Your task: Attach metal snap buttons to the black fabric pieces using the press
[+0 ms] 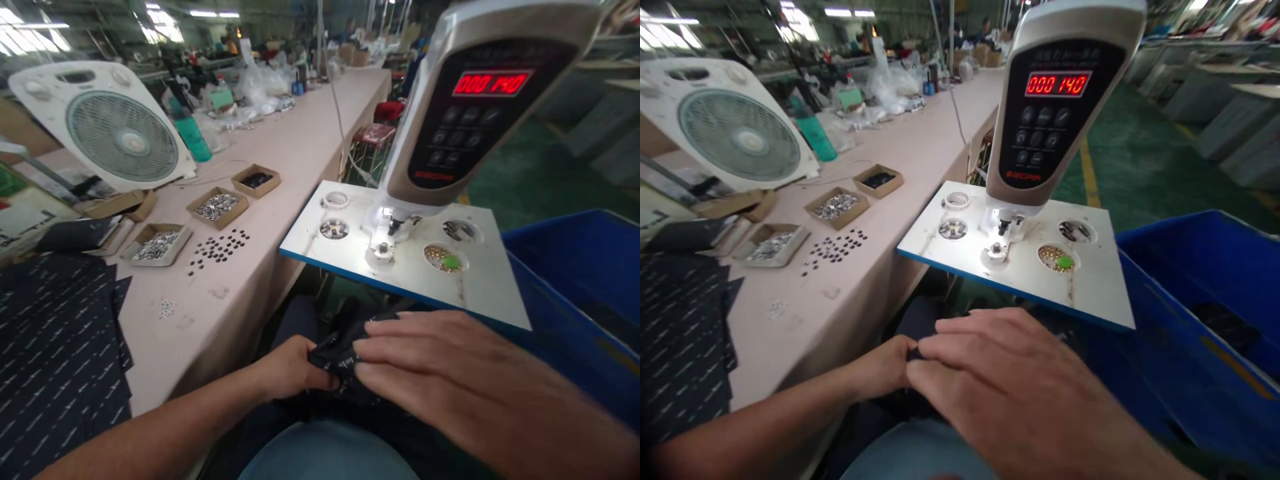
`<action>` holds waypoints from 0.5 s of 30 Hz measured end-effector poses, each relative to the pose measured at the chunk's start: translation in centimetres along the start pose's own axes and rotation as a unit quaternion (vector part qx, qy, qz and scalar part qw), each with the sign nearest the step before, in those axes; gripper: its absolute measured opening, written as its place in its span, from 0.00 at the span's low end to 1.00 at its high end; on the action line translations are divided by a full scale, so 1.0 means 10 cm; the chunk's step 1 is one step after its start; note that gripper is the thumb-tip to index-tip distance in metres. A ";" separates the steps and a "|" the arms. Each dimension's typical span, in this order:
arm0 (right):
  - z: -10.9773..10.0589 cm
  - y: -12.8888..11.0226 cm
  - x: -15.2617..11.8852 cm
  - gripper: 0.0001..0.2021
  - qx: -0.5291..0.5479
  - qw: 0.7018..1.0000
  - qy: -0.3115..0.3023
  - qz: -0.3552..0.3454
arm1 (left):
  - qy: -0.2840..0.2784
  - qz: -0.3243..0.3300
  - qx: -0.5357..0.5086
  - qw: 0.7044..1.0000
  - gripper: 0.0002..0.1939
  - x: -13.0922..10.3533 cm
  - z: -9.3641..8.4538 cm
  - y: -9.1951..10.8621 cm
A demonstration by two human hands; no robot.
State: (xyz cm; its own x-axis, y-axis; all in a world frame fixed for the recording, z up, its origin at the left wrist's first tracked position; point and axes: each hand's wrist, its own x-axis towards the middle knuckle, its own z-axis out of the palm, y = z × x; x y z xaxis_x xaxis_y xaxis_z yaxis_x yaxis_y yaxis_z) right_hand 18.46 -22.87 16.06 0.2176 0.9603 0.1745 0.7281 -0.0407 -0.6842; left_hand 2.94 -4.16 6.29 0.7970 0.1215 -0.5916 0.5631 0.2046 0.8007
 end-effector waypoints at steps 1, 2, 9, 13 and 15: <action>0.11 0.04 0.06 0.29 -0.014 0.998 -0.041 -0.044 | -0.002 0.010 0.002 1.000 0.11 0.00 0.00 0.01; 0.22 0.10 0.13 0.30 -0.028 0.995 -0.066 -0.071 | -0.006 0.017 0.000 1.000 0.12 0.01 0.00 0.01; 0.68 0.54 0.25 0.12 0.094 0.979 -0.164 0.071 | -0.068 -0.012 -0.053 0.996 0.16 -0.06 -0.09 -0.03; 0.75 0.56 0.22 0.08 0.187 0.960 -0.164 0.125 | -0.084 -0.021 -0.082 0.993 0.19 -0.08 -0.13 -0.10; 0.77 0.56 0.23 0.08 0.205 0.956 -0.161 0.133 | -0.082 -0.019 -0.094 0.992 0.21 -0.08 -0.13 -0.12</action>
State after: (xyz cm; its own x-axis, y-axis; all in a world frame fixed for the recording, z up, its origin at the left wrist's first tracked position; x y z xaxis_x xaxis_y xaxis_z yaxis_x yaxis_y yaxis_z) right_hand 17.99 -18.77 7.20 0.1007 0.9689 -0.2262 0.3435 -0.2472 -0.9060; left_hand 1.31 -3.22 5.64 0.8095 -0.0456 -0.5853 0.5548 0.3858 0.7372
